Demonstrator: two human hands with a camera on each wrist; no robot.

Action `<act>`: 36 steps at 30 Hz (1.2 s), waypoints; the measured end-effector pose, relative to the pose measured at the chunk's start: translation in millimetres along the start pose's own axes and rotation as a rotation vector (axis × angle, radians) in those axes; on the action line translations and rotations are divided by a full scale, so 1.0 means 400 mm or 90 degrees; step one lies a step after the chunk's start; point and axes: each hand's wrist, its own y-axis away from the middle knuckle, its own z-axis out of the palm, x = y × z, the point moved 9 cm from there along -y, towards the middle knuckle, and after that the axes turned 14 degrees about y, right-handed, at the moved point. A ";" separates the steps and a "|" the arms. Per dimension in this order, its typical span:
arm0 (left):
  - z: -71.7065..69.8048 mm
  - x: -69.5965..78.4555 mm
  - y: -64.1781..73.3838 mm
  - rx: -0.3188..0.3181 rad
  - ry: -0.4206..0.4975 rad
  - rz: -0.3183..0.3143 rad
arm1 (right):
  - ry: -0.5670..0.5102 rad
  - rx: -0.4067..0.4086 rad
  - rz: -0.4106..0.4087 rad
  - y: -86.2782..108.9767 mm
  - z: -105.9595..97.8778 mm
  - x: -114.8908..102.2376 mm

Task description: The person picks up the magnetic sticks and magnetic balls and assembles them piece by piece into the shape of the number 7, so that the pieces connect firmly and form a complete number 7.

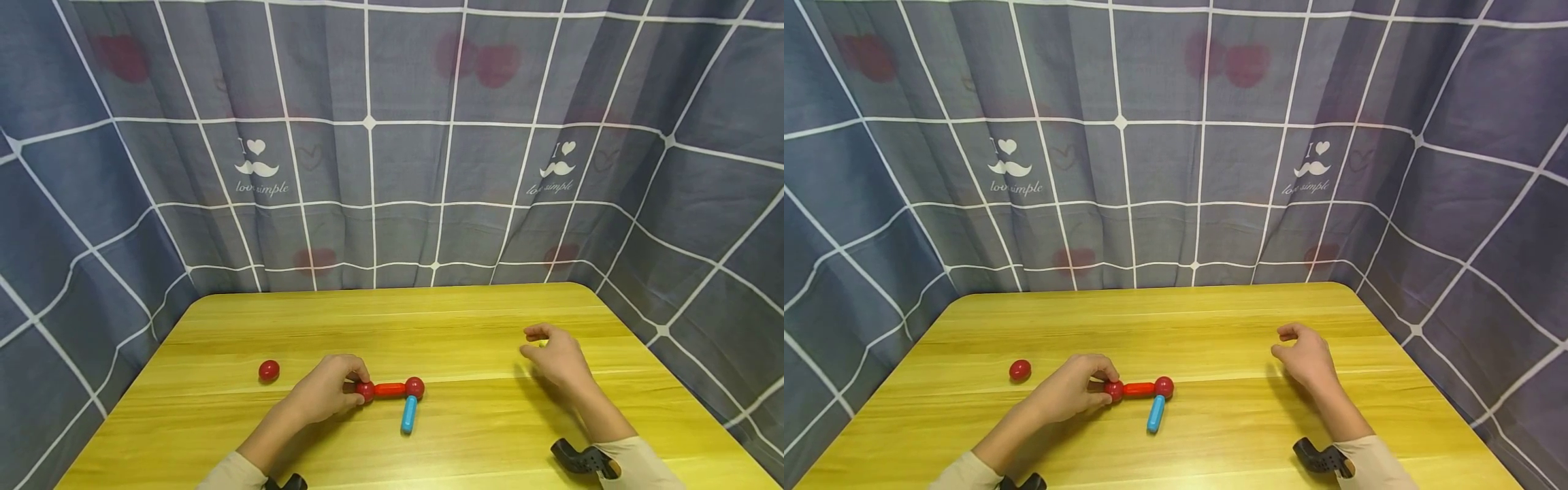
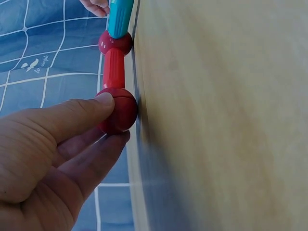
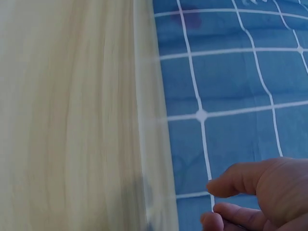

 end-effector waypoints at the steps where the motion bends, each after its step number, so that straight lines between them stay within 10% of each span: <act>1: 0.000 0.001 0.000 0.000 -0.001 0.002 | 0.011 0.003 0.005 -0.002 -0.004 0.007; 18: 0.002 0.001 -0.002 -0.008 0.000 0.007 | 0.188 0.038 0.052 -0.009 -0.048 0.102; 36: 0.003 -0.004 0.000 -0.007 -0.007 -0.005 | 0.208 -0.012 0.058 0.004 -0.020 0.090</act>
